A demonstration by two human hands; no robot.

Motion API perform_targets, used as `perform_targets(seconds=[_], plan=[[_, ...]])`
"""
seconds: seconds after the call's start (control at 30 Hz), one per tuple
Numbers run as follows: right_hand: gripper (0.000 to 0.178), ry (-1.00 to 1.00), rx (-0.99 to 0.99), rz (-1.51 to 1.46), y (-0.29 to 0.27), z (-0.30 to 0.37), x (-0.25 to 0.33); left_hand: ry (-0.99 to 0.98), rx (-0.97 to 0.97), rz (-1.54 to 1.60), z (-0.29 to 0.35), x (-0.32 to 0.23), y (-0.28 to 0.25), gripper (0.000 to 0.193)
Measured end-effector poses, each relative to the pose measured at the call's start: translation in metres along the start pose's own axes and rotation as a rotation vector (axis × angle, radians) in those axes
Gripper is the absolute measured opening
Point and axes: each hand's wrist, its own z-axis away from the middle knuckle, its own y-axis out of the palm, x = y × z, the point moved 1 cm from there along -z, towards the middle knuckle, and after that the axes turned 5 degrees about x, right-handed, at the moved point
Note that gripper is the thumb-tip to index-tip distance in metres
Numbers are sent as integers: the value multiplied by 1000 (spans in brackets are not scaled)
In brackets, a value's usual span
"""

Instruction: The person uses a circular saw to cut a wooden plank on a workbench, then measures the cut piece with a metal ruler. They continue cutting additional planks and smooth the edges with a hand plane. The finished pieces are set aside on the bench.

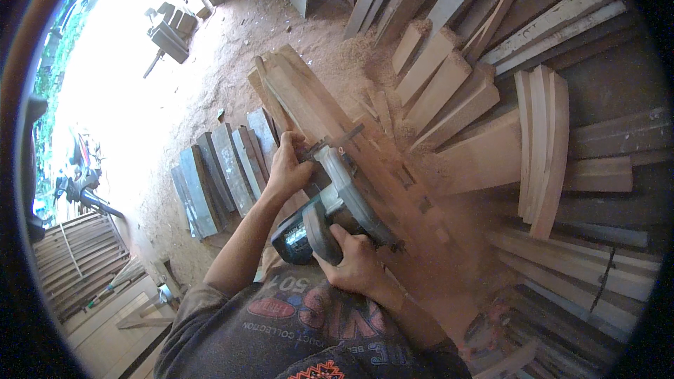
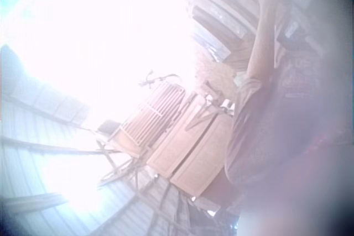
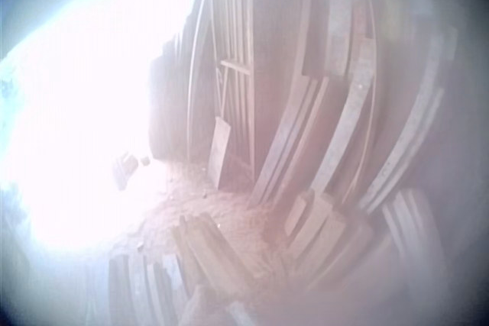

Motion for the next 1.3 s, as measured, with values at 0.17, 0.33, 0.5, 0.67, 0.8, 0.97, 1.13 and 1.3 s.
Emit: perform_targets(seconds=[0.17,0.33,0.5,0.67,0.8,0.97,1.13,1.3], plan=[[31,26,16,5,-2,1,6,-19,5,19,0,-2,-3,53],[32,5,2,-11,-2,1,8,-27,15,36,1,-1,-3,59],[33,35,0,-3,1,3,5,34,-23,52,0,2,-2,52],[31,16,-29,11,3,4,4,-29,13,21,-1,3,-4,60],[32,11,-30,-10,4,3,5,-34,26,32,-2,2,-7,60],[35,78,1,33,3,3,9,-29,6,18,-4,3,-8,60],[33,42,-9,13,4,2,13,-6,-7,6,-6,8,-9,60],[32,30,-10,-17,4,0,17,-5,9,58,-7,7,-13,60]])
